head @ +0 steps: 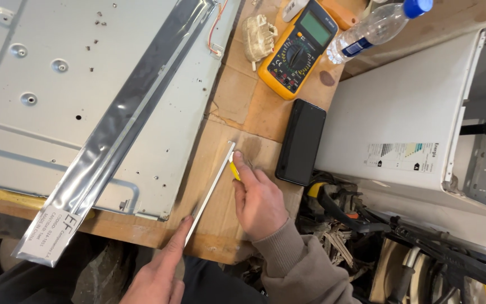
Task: The person uses a yellow utility knife to scrape a long, thin metal strip placed on a wooden workbench. The person holds the strip with one hand and scrapes along its length with the other, removing material from the surface.
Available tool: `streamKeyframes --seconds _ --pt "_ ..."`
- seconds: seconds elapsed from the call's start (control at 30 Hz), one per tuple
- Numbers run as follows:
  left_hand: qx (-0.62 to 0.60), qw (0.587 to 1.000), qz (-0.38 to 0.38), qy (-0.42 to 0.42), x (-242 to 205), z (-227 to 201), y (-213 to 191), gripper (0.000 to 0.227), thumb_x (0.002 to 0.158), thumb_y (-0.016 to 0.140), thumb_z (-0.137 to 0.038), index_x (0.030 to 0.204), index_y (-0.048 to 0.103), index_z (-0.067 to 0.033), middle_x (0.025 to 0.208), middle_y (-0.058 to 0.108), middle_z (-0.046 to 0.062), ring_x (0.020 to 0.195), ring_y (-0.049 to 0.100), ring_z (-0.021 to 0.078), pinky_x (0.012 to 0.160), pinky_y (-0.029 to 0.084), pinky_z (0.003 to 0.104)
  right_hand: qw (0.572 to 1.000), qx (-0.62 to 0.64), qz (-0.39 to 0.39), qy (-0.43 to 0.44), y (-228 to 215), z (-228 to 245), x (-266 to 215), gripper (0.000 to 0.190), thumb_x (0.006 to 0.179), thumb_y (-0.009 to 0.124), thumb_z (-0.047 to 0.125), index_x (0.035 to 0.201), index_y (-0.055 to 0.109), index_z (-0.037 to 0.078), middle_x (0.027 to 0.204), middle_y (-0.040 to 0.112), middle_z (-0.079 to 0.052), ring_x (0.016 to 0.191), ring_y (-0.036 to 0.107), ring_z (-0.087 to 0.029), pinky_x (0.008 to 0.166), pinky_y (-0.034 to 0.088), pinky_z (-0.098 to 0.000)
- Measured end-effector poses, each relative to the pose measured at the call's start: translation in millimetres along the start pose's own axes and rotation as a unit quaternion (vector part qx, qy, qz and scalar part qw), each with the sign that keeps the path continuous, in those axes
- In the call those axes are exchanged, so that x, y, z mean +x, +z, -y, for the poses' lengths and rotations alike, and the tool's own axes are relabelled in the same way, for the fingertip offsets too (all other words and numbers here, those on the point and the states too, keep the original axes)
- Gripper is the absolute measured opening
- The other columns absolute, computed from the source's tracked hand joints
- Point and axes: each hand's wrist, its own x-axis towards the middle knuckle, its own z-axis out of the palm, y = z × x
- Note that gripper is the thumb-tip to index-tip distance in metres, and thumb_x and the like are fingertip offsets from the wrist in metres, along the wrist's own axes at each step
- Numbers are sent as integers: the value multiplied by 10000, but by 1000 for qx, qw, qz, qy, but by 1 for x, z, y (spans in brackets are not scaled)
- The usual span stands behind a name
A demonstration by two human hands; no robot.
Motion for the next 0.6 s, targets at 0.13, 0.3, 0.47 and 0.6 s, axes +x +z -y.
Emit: streamKeyframes --seconds 0.13,0.3,0.47,0.6 --pt "17 1000 21 -5 3 22 7 1001 862 485 123 1681 152 -349 1632 478 60 792 738 397 793 658 341 998 -17 12 52 1 3 -2 579 927 620 75 1495 513 105 911 631 -185 776 645 -382 694 539 -453" --pt "57 987 -50 140 4 11 1 1061 753 547 113 1646 123 -272 1566 440 241 1411 471 403 1106 391 387 997 -36 44 59 2 2 0 590 951 617 104 1523 476 131 905 610 -179 760 639 -375 705 545 -457" --pt "47 988 -41 143 5 17 0 1067 745 531 106 1655 116 -265 1562 468 227 1392 462 369 1140 379 393 998 -32 30 36 4 1 -7 590 948 617 100 1520 474 125 943 618 -176 784 646 -382 717 552 -452" --pt "-2 1000 5 -4 4 18 0 1018 806 457 110 1670 162 -340 1421 649 125 968 746 435 951 619 412 998 -28 44 41 -1 3 -7 582 950 627 103 1513 484 139 943 621 -170 797 648 -390 730 549 -457"
